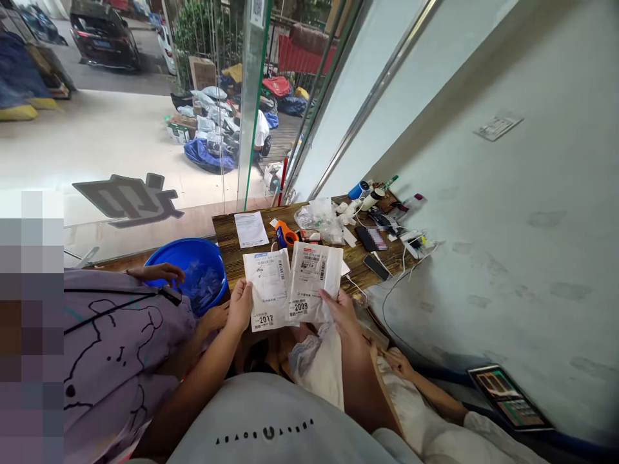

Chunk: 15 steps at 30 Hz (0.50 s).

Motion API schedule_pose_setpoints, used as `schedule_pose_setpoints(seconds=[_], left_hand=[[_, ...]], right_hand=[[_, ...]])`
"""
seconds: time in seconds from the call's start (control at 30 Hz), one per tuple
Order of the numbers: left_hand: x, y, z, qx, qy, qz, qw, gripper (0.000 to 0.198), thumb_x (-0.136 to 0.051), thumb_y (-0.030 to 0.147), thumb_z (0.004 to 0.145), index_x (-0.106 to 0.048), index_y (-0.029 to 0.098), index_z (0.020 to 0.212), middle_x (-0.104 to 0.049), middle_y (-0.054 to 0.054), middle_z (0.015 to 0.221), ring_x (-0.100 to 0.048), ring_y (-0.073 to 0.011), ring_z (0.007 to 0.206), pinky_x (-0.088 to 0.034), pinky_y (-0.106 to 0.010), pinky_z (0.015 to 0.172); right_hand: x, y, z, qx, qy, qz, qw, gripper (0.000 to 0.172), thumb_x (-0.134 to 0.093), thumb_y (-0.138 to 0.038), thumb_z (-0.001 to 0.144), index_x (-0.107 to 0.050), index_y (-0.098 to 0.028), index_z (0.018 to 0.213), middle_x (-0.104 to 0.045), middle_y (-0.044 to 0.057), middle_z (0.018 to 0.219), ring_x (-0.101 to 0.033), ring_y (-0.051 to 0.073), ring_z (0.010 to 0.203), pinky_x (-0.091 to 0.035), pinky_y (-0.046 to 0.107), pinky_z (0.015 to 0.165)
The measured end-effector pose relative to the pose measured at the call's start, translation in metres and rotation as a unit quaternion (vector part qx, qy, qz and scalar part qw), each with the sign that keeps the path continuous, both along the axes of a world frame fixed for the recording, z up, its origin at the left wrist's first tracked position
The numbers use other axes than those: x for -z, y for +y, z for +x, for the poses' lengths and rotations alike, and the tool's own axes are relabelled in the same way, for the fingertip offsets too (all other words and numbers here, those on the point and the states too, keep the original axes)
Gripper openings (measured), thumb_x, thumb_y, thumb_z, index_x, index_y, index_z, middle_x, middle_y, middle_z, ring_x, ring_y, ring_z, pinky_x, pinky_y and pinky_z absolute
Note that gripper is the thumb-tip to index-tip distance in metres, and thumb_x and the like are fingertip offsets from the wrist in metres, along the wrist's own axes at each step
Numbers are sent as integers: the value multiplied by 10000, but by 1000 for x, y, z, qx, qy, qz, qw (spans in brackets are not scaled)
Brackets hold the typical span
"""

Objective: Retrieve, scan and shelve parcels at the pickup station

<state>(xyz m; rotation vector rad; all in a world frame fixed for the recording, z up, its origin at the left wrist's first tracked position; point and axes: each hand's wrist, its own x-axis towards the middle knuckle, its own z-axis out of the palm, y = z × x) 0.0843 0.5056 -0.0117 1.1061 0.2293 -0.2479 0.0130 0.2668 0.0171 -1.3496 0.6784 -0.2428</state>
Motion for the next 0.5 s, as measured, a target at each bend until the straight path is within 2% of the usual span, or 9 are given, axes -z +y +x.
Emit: schedule_pose_setpoints(seconds=[0.07, 0.2, 0.3, 0.4, 0.43, 0.5], left_hand=[[-2, 5, -4, -10, -2, 3, 1000, 435, -691, 578, 692, -498, 211, 820, -604, 18, 746, -536, -128, 656, -449, -264, 656], [-19, 25, -17, -54, -31, 26, 998, 469, -677, 648, 681, -529, 219, 800, -638, -14, 726, -572, -168, 651, -485, -317, 667], [-42, 53, -33, -115, -85, 54, 988, 532, -566, 705, 765, -623, 193, 898, -704, -89, 909, -642, -240, 845, -510, -398, 839], [-62, 89, -65, -210, -160, 146, 953, 594, -462, 682, 860, -657, 185, 1120, -647, -140, 1220, -565, -271, 1180, -388, -417, 1083], [-64, 100, -79, -236, -183, 190, 935, 569, -463, 651, 880, -649, 196, 1167, -620, -142, 1268, -532, -263, 1230, -356, -412, 1114], [-61, 118, -113, -258, -217, 268, 903, 468, -503, 573, 897, -664, 218, 1156, -617, -139, 1256, -537, -253, 1219, -374, -411, 1100]], right_hand=[[1, 22, 2, -45, -9, 32, 998, 597, -895, -474, 505, -660, -199, 980, -762, 49, 923, -706, 249, 813, -579, 374, 759], [13, 93, 16, -209, -16, 96, 973, 580, -892, -411, 555, -665, -213, 1051, -756, 81, 1023, -711, 294, 910, -584, 434, 817], [20, 152, 38, -287, -13, 171, 942, 555, -886, -433, 538, -692, -205, 1004, -763, 96, 954, -718, 335, 902, -584, 491, 831], [25, 202, 62, -378, 32, 244, 892, 527, -885, -462, 455, -722, -204, 885, -757, 107, 830, -726, 366, 858, -582, 527, 845], [26, 217, 68, -424, 51, 249, 870, 505, -872, -484, 443, -732, -210, 843, -752, 118, 803, -728, 375, 835, -584, 535, 840], [31, 239, 77, -510, 61, 209, 832, 446, -825, -547, 453, -742, -232, 758, -738, 140, 749, -726, 389, 749, -597, 549, 777]])
